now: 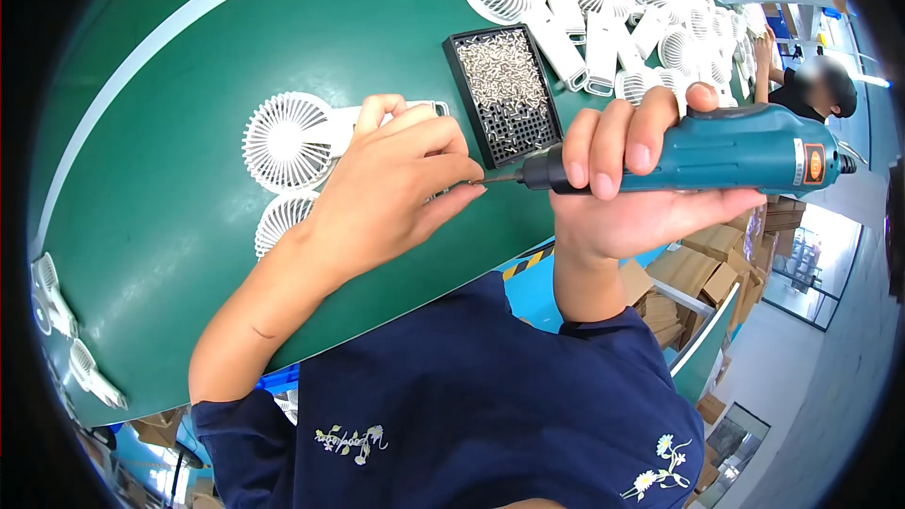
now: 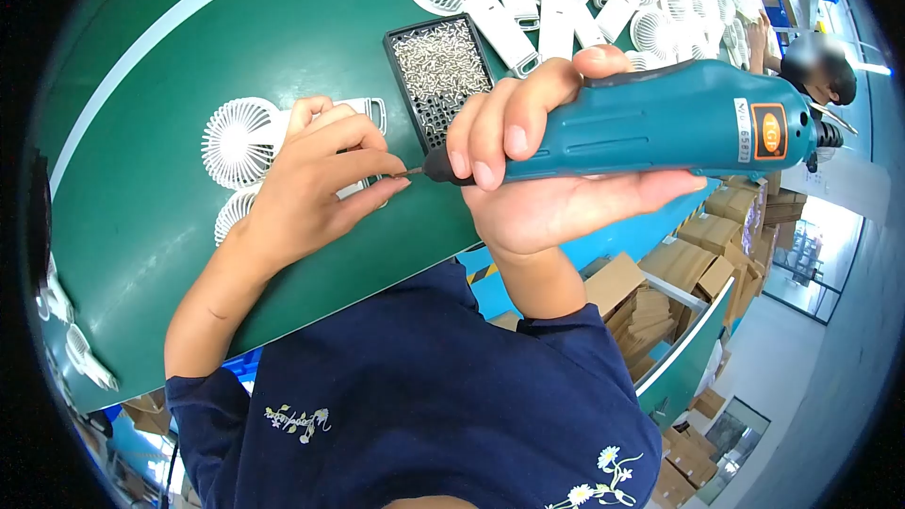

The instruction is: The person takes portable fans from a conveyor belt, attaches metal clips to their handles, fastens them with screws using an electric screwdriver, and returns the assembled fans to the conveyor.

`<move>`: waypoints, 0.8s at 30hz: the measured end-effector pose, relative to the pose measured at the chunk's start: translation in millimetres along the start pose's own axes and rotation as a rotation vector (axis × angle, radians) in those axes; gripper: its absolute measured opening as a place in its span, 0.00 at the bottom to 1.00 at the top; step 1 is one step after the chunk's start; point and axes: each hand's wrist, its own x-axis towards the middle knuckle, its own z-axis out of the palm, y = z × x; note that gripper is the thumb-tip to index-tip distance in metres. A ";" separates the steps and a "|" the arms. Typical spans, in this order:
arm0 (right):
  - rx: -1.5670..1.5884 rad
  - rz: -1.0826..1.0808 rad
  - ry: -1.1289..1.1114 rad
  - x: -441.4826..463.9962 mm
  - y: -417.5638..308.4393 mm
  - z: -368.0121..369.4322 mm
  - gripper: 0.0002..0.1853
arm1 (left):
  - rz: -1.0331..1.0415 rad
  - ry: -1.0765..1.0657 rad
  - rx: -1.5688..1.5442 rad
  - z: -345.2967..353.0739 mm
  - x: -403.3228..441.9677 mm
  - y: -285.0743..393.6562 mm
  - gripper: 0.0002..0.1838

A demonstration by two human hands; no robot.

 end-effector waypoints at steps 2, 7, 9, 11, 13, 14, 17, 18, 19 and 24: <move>0.006 0.004 -0.005 -0.3 2.2 -0.6 0.42 | -0.023 -0.015 0.002 0.1 -0.9 0.1 0.10; 0.017 0.044 -0.021 -1.9 4.2 0.1 0.44 | -0.028 -0.016 -0.023 0.0 -1.5 -2.1 0.10; 0.001 0.068 -0.047 -2.0 6.4 3.4 0.46 | -0.025 -0.015 -0.018 0.7 -2.7 -3.0 0.10; 0.007 0.089 -0.086 -3.1 7.7 2.5 0.46 | -0.029 -0.028 -0.033 1.1 -3.8 -2.8 0.10; 0.012 0.108 -0.123 -3.5 9.7 2.4 0.47 | -0.042 -0.070 -0.010 -1.8 -3.4 -1.0 0.08; 0.001 0.113 -0.182 -3.6 12.2 3.5 0.47 | -0.053 -0.112 0.010 -2.4 -2.7 -0.4 0.07; -0.065 0.073 -0.213 -11.6 16.5 10.8 0.47 | -0.065 -0.136 0.048 -1.2 -3.7 -2.8 0.07; -0.106 0.047 -0.192 -13.6 15.8 12.7 0.47 | -0.065 -0.140 0.047 -1.7 -3.6 -2.8 0.07; -0.066 0.030 -0.240 -10.1 11.5 9.1 0.47 | -0.073 -0.136 0.017 -1.4 -1.9 -2.2 0.07; 0.019 0.061 -0.221 -8.5 7.9 1.9 0.48 | -0.087 -0.135 -0.033 -2.8 -1.7 -1.0 0.07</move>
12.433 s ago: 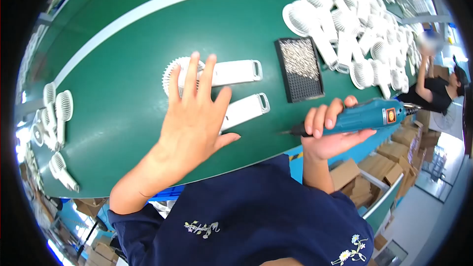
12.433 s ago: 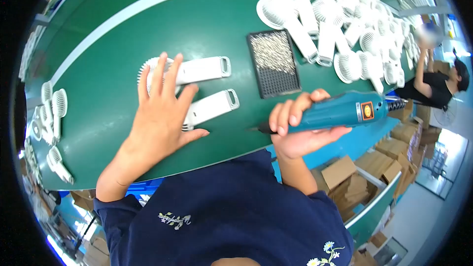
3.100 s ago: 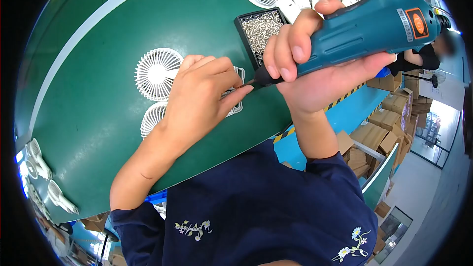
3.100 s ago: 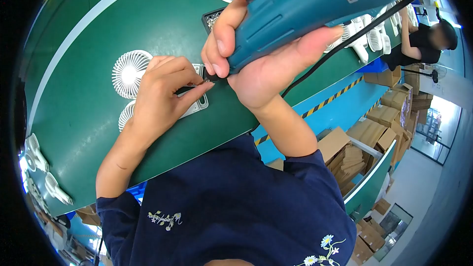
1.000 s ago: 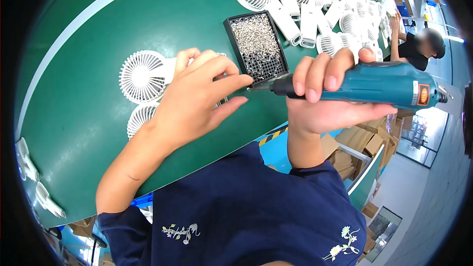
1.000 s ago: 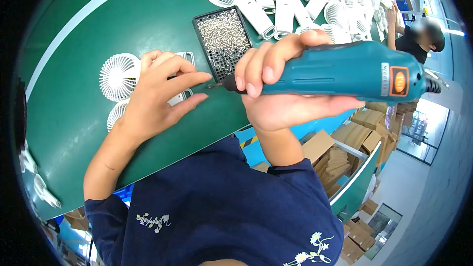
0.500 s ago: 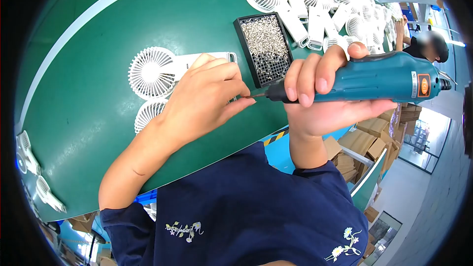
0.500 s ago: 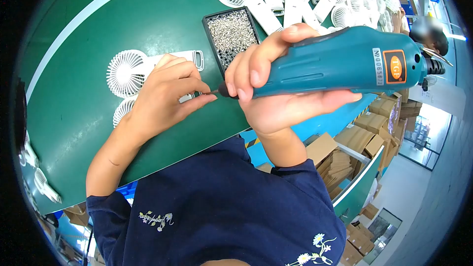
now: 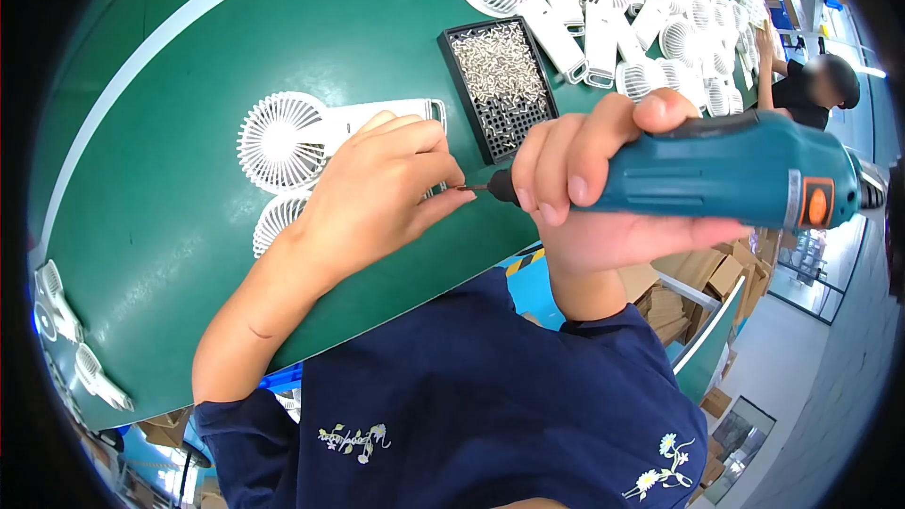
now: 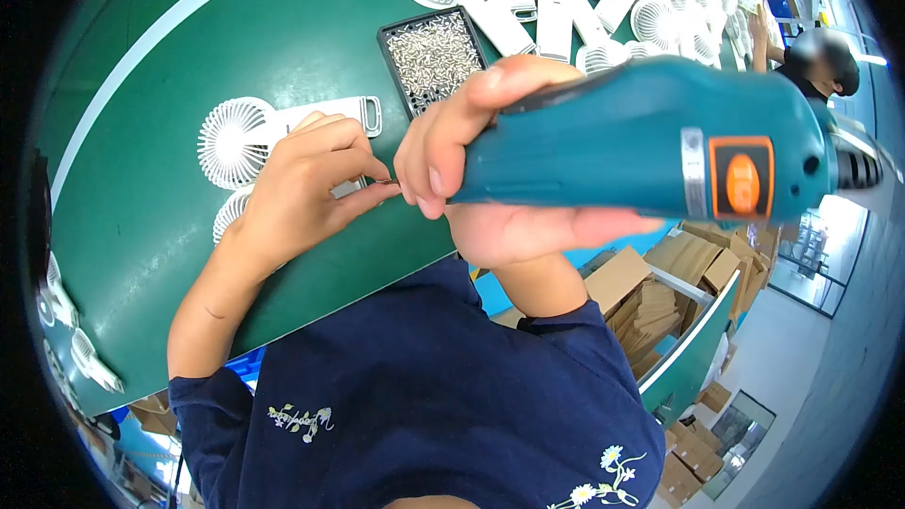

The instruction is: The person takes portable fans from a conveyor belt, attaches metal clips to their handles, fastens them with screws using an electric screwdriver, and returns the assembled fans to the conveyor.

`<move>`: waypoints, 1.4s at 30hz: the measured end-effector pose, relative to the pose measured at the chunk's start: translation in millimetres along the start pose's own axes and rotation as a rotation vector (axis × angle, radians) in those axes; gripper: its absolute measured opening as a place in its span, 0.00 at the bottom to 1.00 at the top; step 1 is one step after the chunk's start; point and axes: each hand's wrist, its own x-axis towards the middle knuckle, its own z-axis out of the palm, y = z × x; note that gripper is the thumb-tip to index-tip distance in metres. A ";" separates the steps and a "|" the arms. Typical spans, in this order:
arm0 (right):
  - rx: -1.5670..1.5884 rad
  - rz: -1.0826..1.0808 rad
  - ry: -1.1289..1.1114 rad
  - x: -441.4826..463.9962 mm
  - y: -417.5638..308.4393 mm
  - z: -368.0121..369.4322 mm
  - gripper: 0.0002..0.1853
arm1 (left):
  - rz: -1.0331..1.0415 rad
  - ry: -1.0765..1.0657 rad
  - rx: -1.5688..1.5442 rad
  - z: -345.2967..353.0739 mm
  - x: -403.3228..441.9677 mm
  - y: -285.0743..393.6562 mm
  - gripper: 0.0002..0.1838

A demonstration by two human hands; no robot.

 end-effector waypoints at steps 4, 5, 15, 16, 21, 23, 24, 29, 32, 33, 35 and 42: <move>0.034 0.047 0.001 -2.4 3.3 -1.8 0.48 | -0.006 0.007 0.004 0.7 -0.5 -0.7 0.08; 0.029 0.026 0.013 -2.5 3.8 0.0 0.48 | -0.008 0.001 0.005 0.4 -0.4 -0.8 0.08; 0.001 0.011 0.022 -2.1 11.6 -3.1 0.49 | -0.135 0.004 -0.076 -0.7 -1.5 2.3 0.08; -0.040 0.000 0.019 -3.3 13.9 -0.5 0.50 | -0.132 0.001 -0.041 -0.7 -2.5 3.2 0.08; -0.128 -0.031 -0.039 -8.3 14.0 6.4 0.52 | -0.154 -0.044 0.008 -4.2 -3.8 8.0 0.10; -0.087 -0.012 0.091 -6.9 15.8 15.7 0.52 | -0.150 -0.031 0.042 -2.6 -3.9 8.8 0.11; -0.087 -0.012 0.091 -6.0 16.3 15.5 0.52 | -0.150 -0.032 0.042 -1.8 -3.6 9.0 0.11; 0.003 0.001 0.342 -5.5 21.0 33.9 0.56 | -0.106 0.010 0.074 1.6 -6.0 6.7 0.11; -0.014 0.115 0.031 -4.5 18.2 17.8 0.46 | -0.106 0.019 0.090 1.9 -7.0 8.1 0.11; -0.016 0.114 0.032 -5.4 10.8 13.3 0.46 | -0.104 0.018 0.089 2.1 -7.1 8.1 0.11; 0.081 0.275 0.000 -7.6 -1.5 3.6 0.43 | -0.106 0.027 0.101 2.5 -7.5 7.7 0.11; -0.012 0.423 -0.143 8.0 2.2 18.7 0.38 | -0.156 -0.018 0.048 1.9 -7.7 5.0 0.13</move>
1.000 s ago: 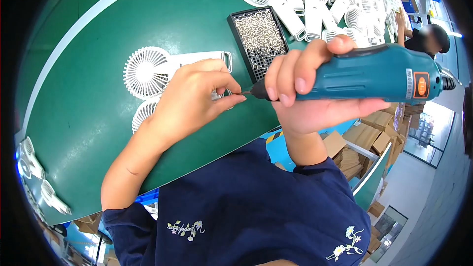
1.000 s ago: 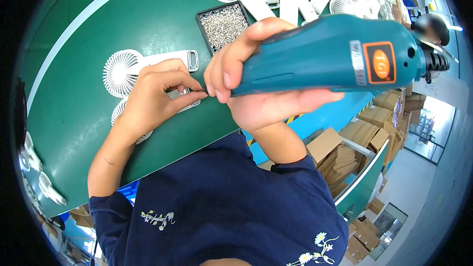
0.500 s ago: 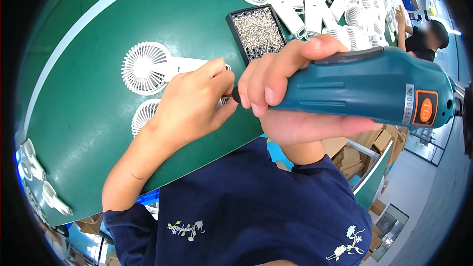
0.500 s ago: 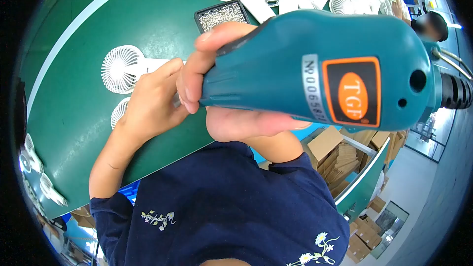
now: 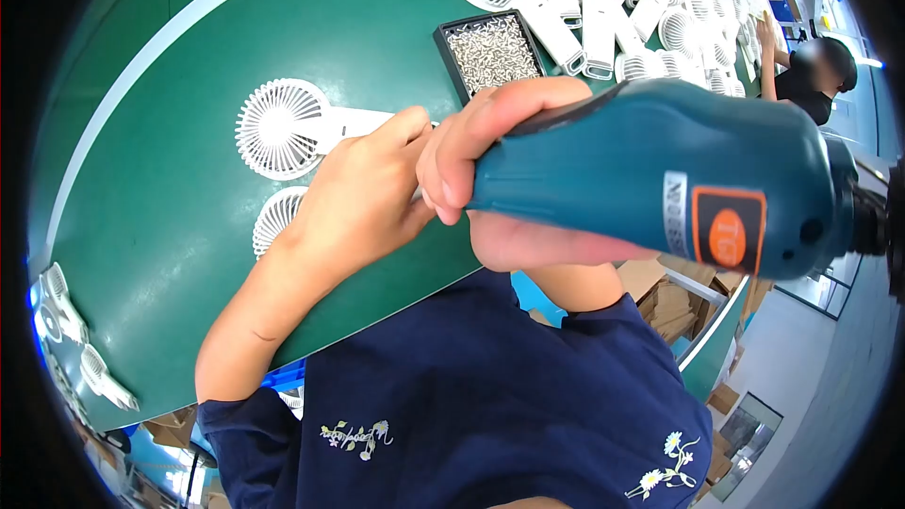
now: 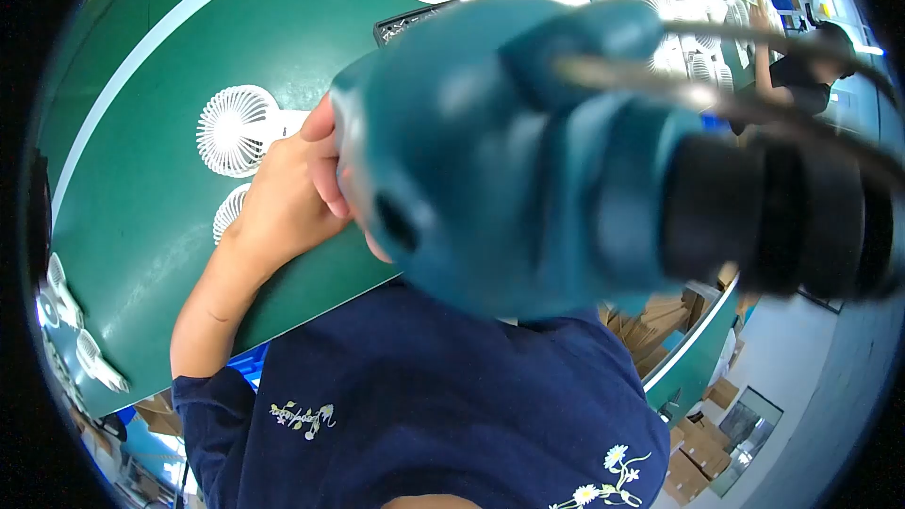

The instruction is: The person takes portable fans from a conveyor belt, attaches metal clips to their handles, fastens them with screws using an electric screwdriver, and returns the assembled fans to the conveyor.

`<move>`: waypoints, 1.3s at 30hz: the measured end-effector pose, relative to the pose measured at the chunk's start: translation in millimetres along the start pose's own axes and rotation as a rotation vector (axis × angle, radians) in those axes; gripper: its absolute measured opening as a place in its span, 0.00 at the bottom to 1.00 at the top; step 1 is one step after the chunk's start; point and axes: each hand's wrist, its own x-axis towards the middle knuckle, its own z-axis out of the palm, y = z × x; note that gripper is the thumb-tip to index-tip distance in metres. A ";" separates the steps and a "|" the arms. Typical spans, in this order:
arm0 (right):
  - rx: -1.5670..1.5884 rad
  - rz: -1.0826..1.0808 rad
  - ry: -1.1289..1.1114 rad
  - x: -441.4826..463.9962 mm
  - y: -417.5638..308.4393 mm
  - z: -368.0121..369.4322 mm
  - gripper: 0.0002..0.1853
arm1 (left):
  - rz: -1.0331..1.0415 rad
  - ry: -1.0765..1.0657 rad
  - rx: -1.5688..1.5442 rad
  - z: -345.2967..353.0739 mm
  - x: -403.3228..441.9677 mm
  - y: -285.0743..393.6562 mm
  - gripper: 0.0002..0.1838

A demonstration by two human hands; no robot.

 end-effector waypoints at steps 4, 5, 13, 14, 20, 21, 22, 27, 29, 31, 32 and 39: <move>-0.069 -0.125 0.203 -0.1 13.4 11.3 0.51 | -0.003 0.006 -0.010 -0.8 1.4 -0.5 0.13; -0.180 -0.042 0.294 0.3 9.5 16.7 0.52 | 0.001 -0.002 -0.023 -2.2 1.5 -1.3 0.14; 0.064 -0.493 0.236 -0.5 21.9 6.9 0.53 | -0.007 -0.010 -0.016 -8.9 -2.3 -2.4 0.15; 0.137 -0.555 0.300 3.1 19.3 8.3 0.56 | 0.002 0.013 0.009 -8.9 -3.7 -4.0 0.16; 0.007 -0.380 0.395 -0.8 46.1 -25.7 0.55 | -0.054 0.033 0.006 -8.1 1.7 -1.3 0.16; -0.049 -0.334 0.461 -1.9 48.5 -24.0 0.55 | -0.052 0.036 0.014 -7.6 1.2 -1.7 0.16; -0.048 -0.332 0.455 -1.0 49.0 -22.2 0.55 | -0.056 0.041 0.015 -8.3 0.9 -1.6 0.16; -0.163 -0.215 0.601 4.4 45.0 -11.6 0.55 | -0.047 0.080 0.018 -8.3 0.4 -2.7 0.15; -0.165 -0.223 0.608 5.0 45.5 -11.4 0.55 | -0.042 0.083 0.031 -7.6 0.4 -3.3 0.14; -0.165 -0.227 0.607 7.0 46.9 -10.7 0.54 | -0.042 0.091 0.046 -9.0 -0.6 -4.6 0.14; -0.173 -0.248 0.616 6.9 46.9 -10.8 0.54 | -0.026 0.098 0.040 -9.1 -1.0 -4.9 0.14; 0.015 -0.396 0.499 3.6 45.9 -13.7 0.54 | 0.005 0.115 0.052 -13.3 -1.9 3.2 0.14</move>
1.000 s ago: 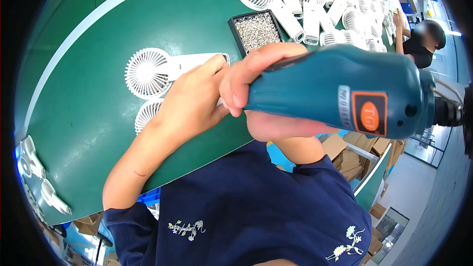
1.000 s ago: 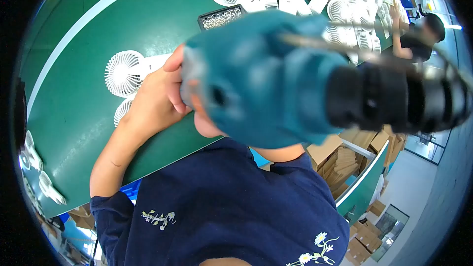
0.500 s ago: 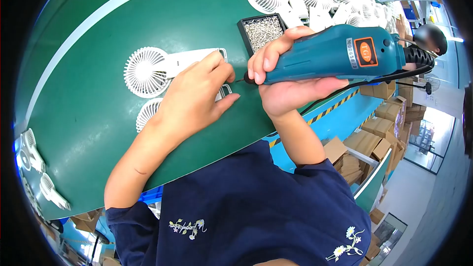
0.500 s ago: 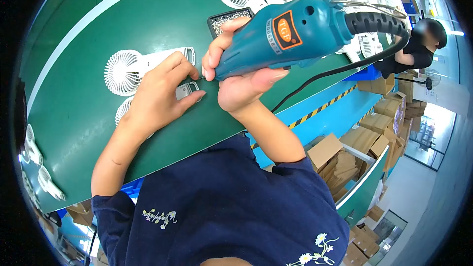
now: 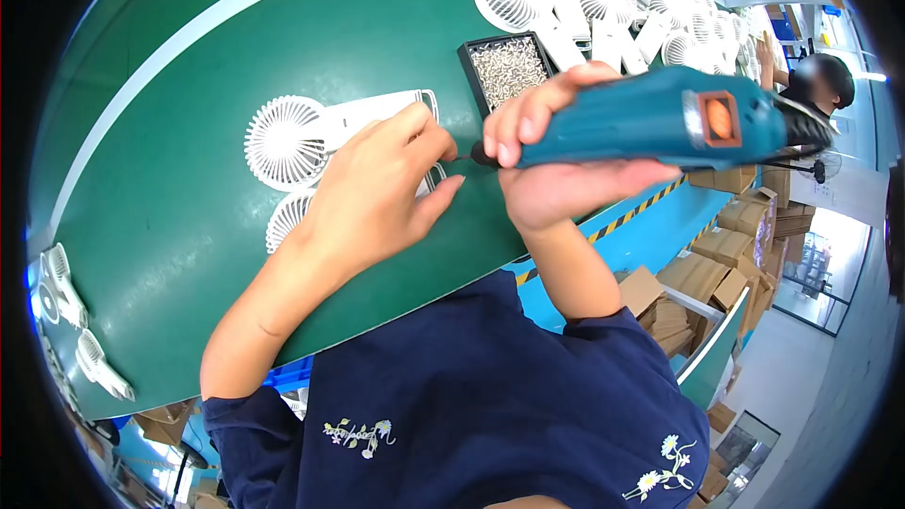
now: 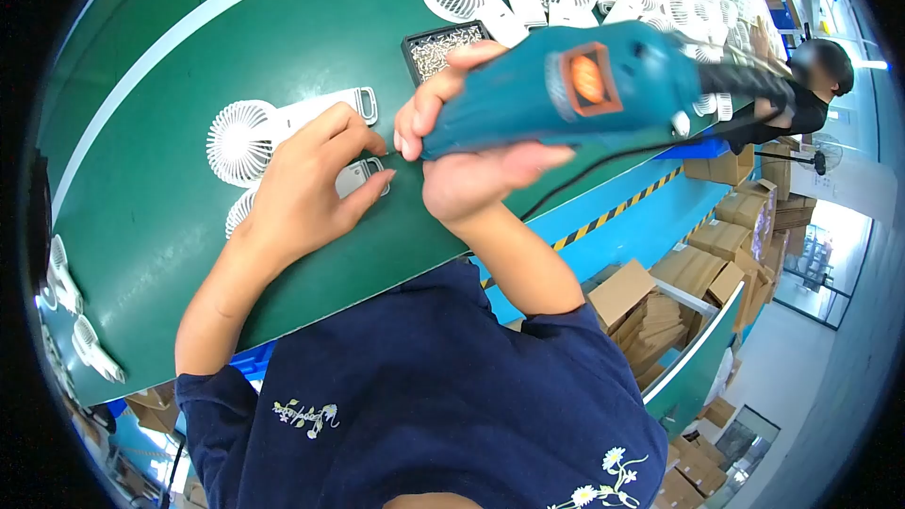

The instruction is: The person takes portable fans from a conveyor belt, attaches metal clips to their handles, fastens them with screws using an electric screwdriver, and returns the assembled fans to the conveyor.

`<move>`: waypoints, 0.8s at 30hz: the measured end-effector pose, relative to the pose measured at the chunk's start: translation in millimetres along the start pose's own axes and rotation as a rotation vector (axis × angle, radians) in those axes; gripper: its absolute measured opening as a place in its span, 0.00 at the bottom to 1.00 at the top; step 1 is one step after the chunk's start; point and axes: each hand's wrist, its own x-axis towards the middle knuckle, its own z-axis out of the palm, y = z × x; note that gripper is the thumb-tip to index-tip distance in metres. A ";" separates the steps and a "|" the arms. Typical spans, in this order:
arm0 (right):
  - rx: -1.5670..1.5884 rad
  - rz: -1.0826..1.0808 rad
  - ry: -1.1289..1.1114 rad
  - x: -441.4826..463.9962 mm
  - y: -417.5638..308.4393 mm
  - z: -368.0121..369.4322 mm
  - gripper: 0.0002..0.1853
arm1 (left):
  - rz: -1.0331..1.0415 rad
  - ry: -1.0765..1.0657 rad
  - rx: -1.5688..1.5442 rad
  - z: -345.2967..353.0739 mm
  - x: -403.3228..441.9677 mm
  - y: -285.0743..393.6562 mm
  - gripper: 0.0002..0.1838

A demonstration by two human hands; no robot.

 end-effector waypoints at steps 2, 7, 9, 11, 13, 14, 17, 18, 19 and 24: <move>0.059 -0.029 -0.086 2.0 -15.7 3.3 0.54 | -0.026 0.027 -0.043 -5.0 -3.1 2.6 0.14; 0.030 -0.022 -0.230 3.4 -37.8 17.2 0.51 | -0.074 0.069 -0.128 -6.5 -17.3 1.3 0.16; 0.038 0.002 -0.247 0.9 -33.6 21.7 0.50 | 0.000 0.041 -0.092 -7.5 -21.9 -0.3 0.15; 0.056 0.015 -0.268 -0.2 -27.3 23.8 0.50 | 0.023 0.061 -0.089 -6.7 -23.1 -5.0 0.12; 0.108 0.049 -0.254 0.1 -25.9 25.4 0.50 | 0.092 0.015 -0.083 -5.7 -26.6 -11.0 0.11; 0.153 0.084 -0.242 0.4 -26.1 25.9 0.50 | 0.089 0.015 -0.082 -6.3 -26.7 -10.2 0.11; 0.137 0.056 -0.152 0.2 -25.7 26.2 0.47 | 0.060 0.048 -0.147 -5.7 -26.7 -5.9 0.09; 0.132 0.037 -0.128 1.6 -26.8 24.6 0.47 | 0.053 0.051 -0.165 -5.5 -26.1 -6.0 0.09; 0.123 0.012 -0.135 1.9 -29.0 25.2 0.46 | 0.047 0.056 -0.181 -5.4 -25.5 -6.2 0.09; 0.106 0.002 -0.108 1.3 -35.6 22.7 0.46 | 0.075 0.072 -0.176 -4.5 -25.0 -7.0 0.09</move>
